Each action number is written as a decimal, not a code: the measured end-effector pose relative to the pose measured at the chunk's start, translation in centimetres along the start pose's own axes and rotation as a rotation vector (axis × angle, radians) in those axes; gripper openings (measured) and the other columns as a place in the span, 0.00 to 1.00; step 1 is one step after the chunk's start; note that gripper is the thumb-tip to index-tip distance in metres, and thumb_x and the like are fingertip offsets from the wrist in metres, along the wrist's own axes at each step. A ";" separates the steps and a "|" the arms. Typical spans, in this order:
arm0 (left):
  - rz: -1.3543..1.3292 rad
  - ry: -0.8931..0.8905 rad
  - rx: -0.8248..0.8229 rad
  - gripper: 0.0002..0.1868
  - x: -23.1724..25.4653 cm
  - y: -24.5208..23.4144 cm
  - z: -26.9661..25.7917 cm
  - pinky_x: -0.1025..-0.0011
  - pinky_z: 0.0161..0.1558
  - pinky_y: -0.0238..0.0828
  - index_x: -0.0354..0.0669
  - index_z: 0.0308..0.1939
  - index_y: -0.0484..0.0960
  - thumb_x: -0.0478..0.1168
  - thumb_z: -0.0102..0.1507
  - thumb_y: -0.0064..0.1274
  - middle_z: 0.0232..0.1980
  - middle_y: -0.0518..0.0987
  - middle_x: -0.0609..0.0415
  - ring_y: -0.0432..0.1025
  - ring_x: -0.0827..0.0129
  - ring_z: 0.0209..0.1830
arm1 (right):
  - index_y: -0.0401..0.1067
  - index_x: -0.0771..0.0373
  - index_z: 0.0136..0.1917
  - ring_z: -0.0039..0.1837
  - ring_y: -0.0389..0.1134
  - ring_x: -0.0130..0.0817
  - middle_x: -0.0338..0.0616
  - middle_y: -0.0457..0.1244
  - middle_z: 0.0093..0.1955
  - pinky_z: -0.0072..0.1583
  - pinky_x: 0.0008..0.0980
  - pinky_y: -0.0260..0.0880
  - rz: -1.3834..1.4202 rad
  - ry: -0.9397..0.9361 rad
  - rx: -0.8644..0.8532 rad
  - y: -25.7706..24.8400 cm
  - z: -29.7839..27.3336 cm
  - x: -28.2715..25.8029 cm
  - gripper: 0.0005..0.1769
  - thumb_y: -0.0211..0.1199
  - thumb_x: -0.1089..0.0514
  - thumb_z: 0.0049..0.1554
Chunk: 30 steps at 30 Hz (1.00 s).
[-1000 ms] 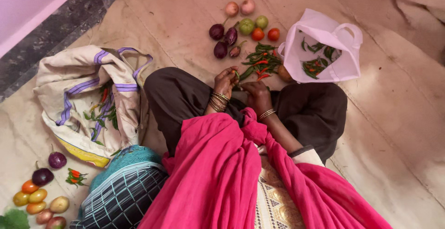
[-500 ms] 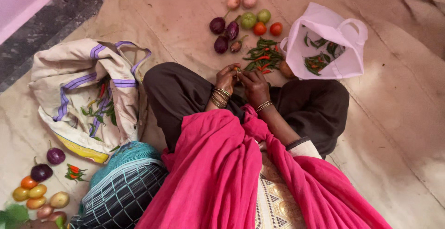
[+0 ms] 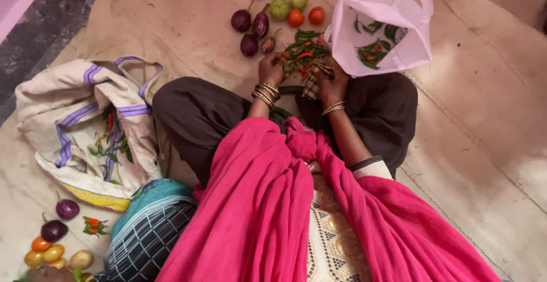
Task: The person sorts and trims green chilies by hand while sitting on the floor, placing the trimmed chilies into a white bag.
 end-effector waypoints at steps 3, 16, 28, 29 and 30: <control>0.383 0.444 -0.001 0.07 2.5 3.5 1.4 0.68 0.39 0.78 0.42 0.39 0.88 0.33 0.64 0.54 0.36 0.86 0.51 0.80 0.65 0.34 | 0.79 0.65 0.54 0.49 0.72 0.24 0.40 0.73 0.48 0.53 0.28 0.74 -0.046 -0.050 -0.015 0.2 2.0 0.8 0.14 0.71 0.64 0.53; 0.598 0.446 -0.109 0.10 4.2 9.1 1.7 0.64 0.46 0.78 0.42 0.46 0.87 0.34 0.61 0.57 0.41 0.85 0.45 0.82 0.57 0.41 | 0.79 0.65 0.56 0.51 0.75 0.29 0.46 0.74 0.50 0.55 0.30 0.74 -0.165 -0.033 0.056 1.3 3.2 0.7 0.15 0.68 0.64 0.54; 0.419 0.432 -0.187 0.09 5.2 20.3 -1.8 0.62 0.44 0.78 0.41 0.47 0.85 0.35 0.65 0.52 0.39 0.85 0.45 0.81 0.58 0.38 | 0.73 0.69 0.47 0.48 0.74 0.34 0.48 0.71 0.44 0.51 0.31 0.73 -0.159 -0.100 0.161 -9.1 7.6 -5.5 0.10 0.70 0.63 0.54; 0.525 0.565 -0.173 0.10 5.1 22.1 -1.6 0.59 0.48 0.77 0.42 0.48 0.85 0.34 0.64 0.53 0.42 0.84 0.45 0.79 0.53 0.43 | 0.73 0.69 0.47 0.49 0.74 0.41 0.51 0.71 0.45 0.52 0.34 0.73 -0.321 -0.147 0.183 -10.0 9.2 -5.4 0.07 0.66 0.66 0.55; 0.630 0.700 -0.164 0.11 5.0 23.6 -1.4 0.57 0.52 0.76 0.42 0.49 0.85 0.33 0.64 0.53 0.46 0.83 0.44 0.77 0.49 0.48 | 0.73 0.70 0.48 0.50 0.75 0.48 0.54 0.71 0.46 0.52 0.38 0.73 -0.485 -0.194 0.208 -11.0 11.0 -4.8 0.06 0.62 0.68 0.56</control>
Point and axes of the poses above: each hand's wrist, its own z-axis towards the middle knuckle, its own y-axis out of the palm, x = y × z, the point moved 6 cm from there along z, towards the middle knuckle
